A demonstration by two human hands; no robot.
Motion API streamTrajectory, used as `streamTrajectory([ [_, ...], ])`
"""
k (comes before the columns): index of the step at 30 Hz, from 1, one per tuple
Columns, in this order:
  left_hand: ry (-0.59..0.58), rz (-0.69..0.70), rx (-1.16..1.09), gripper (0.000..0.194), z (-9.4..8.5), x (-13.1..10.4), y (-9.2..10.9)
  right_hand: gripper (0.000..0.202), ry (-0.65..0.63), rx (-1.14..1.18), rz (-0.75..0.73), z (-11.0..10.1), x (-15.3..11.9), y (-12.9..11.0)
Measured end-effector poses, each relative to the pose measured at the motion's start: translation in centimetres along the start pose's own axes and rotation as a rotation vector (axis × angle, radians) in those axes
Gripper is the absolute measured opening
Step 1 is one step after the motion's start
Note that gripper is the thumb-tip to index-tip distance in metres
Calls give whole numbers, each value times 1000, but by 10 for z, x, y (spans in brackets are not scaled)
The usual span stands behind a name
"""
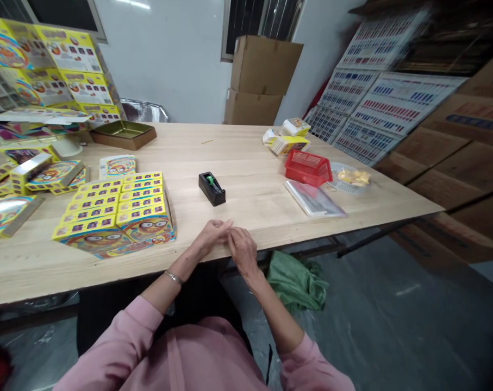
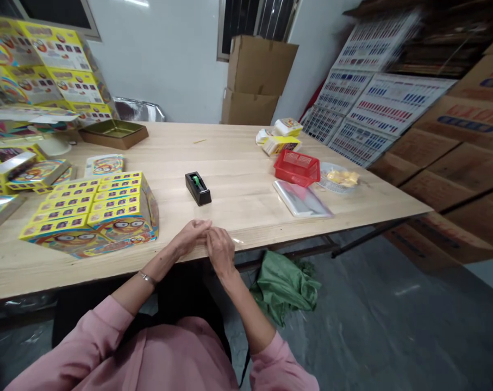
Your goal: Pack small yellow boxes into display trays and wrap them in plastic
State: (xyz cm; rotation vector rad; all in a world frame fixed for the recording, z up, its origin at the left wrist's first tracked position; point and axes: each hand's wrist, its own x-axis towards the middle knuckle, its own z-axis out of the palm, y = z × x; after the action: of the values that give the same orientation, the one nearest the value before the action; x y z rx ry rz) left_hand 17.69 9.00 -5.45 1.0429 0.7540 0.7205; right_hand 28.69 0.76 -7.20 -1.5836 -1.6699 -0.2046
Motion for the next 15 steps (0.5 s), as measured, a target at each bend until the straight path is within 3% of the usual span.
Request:
streamTrajectory([
  [3,102,73,-20,43,3,2,-4,30,-29,43,-27,-6,3,5],
  [5,163,97,-28,41,-3,-1,-4,34,23,5,21,-20,14,35],
  [8,191,115,-20,40,-15,-8,2,45,78,-211,261,-53,46,104],
  [11,193,136,-6,43,-22,-16,13,48,-70,-400,609,-86,76,163],
  [15,226,181,23,48,-25,-36,32,37,-167,-415,728,-104,91,192],
])
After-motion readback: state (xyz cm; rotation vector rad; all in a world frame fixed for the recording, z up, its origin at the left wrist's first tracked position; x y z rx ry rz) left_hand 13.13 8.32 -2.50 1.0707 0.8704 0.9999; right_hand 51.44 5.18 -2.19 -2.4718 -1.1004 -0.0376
